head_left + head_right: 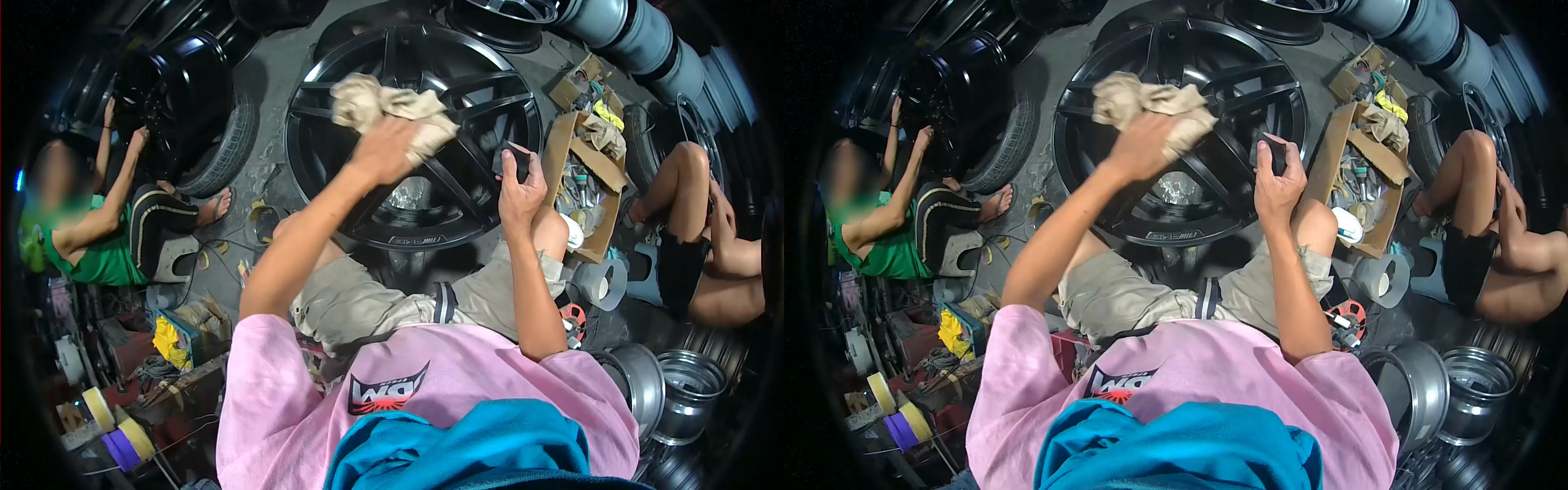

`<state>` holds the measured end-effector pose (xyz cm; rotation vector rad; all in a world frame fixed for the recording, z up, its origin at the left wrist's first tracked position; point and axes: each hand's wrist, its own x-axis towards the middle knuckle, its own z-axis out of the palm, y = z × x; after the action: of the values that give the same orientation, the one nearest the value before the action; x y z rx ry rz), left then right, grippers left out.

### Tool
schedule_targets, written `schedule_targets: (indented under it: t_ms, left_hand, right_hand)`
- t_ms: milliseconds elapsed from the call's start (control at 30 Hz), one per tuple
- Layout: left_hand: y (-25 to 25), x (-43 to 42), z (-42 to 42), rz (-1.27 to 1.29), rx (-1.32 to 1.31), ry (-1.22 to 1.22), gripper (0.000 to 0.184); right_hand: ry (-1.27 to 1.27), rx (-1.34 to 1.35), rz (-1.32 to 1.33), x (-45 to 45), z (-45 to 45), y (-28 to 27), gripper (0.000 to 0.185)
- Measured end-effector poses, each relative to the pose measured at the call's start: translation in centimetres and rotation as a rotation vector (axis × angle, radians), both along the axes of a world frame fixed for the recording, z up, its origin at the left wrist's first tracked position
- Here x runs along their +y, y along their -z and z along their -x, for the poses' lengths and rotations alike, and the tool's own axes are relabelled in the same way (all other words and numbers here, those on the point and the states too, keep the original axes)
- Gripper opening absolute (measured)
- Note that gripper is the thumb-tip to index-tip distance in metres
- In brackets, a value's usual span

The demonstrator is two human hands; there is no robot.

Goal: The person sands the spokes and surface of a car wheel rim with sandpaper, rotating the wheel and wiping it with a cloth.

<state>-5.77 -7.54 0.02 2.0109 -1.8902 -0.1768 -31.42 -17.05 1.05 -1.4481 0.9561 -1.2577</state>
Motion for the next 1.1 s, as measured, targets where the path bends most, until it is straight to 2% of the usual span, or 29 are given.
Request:
schedule_targets:
  t_ms: [33,133,200,233,267,333,400,467,533,567,633,733,800,867,900,933,1000,1033,1067,1100]
  left_hand:
    - [-0.5,0.5,-1.2,-0.061,-0.296,-0.066,0.056]
    - [0.4,0.8,0.9,0.054,-0.335,-0.230,0.063]
    - [1.5,0.3,4.0,0.010,-0.387,-0.329,0.070]
    - [-0.1,0.5,6.4,-0.026,-0.266,-0.324,0.075]
    - [1.0,0.8,7.8,0.048,-0.138,-0.258,0.073]
    - [-1.9,2.6,10.8,0.069,-0.010,-0.155,0.068]
    - [-3.3,5.0,12.2,0.157,0.102,0.035,0.059]
    - [-4.2,7.5,12.7,0.201,0.145,0.088,0.053]
    - [-4.0,10.5,11.9,0.051,0.378,0.089,0.053]
    - [-4.2,12.2,11.6,0.046,0.375,0.101,0.053]
    - [-4.9,14.9,11.0,-0.186,0.435,-0.009,0.056]
    - [-7.6,16.5,11.2,-0.196,0.330,0.013,0.051]
    - [-9.0,17.0,11.6,-0.096,0.277,0.071,0.044]
    - [-12.8,17.3,11.7,-0.447,0.567,0.048,0.039]
    - [-12.1,18.0,11.5,-0.420,0.678,0.086,0.039]
    - [-11.4,18.3,12.0,-0.418,0.674,0.091,0.039]
    - [-9.7,18.6,13.8,-0.253,0.580,0.038,0.041]
    - [-8.1,18.6,14.2,-0.355,0.528,0.030,0.042]
    - [-6.4,18.6,15.0,-0.349,0.521,0.027,0.042]
    - [-4.6,18.5,16.4,-0.296,0.399,0.002,0.040]
  right_hand:
    - [0.006,0.023,0.014,0.0,0.0,0.0,0.017]
    - [0.016,0.061,0.024,0.0,0.1,-0.1,0.016]
    - [0.034,0.084,0.074,-0.1,0.1,0.7,0.016]
    - [0.043,0.116,0.133,-0.3,0.1,0.8,0.016]
    - [0.033,0.111,0.139,-0.3,0.1,0.7,0.016]
    - [-0.016,0.101,0.080,-0.1,0.2,0.5,0.016]
    - [0.008,0.084,0.195,-0.4,0.1,0.7,0.016]
    - [-0.006,0.030,0.015,0.1,0.3,0.4,0.016]
    - [0.026,0.016,0.022,0.4,0.3,-0.4,0.017]
    - [0.027,0.016,0.011,0.5,0.3,-0.6,0.018]
    - [0.038,0.014,0.026,0.4,0.1,-0.6,0.019]
    - [-0.044,-0.045,-0.051,0.3,0.3,-0.3,0.023]
    - [-0.051,-0.032,-0.044,0.1,0.4,-0.1,0.023]
    - [-0.064,-0.013,-0.004,0.0,0.4,0.2,0.023]
    - [-0.060,-0.029,-0.016,0.2,0.4,-0.1,0.022]
    - [-0.056,-0.032,-0.012,0.2,0.4,0.0,0.022]
    - [-0.100,-0.011,0.036,0.2,0.4,0.3,0.021]
    - [-0.121,0.005,0.023,0.8,0.4,-0.8,0.016]
    - [-0.124,-0.003,0.029,1.5,0.3,-1.0,0.016]
    - [-0.200,0.007,0.015,2.3,0.5,-1.0,0.017]
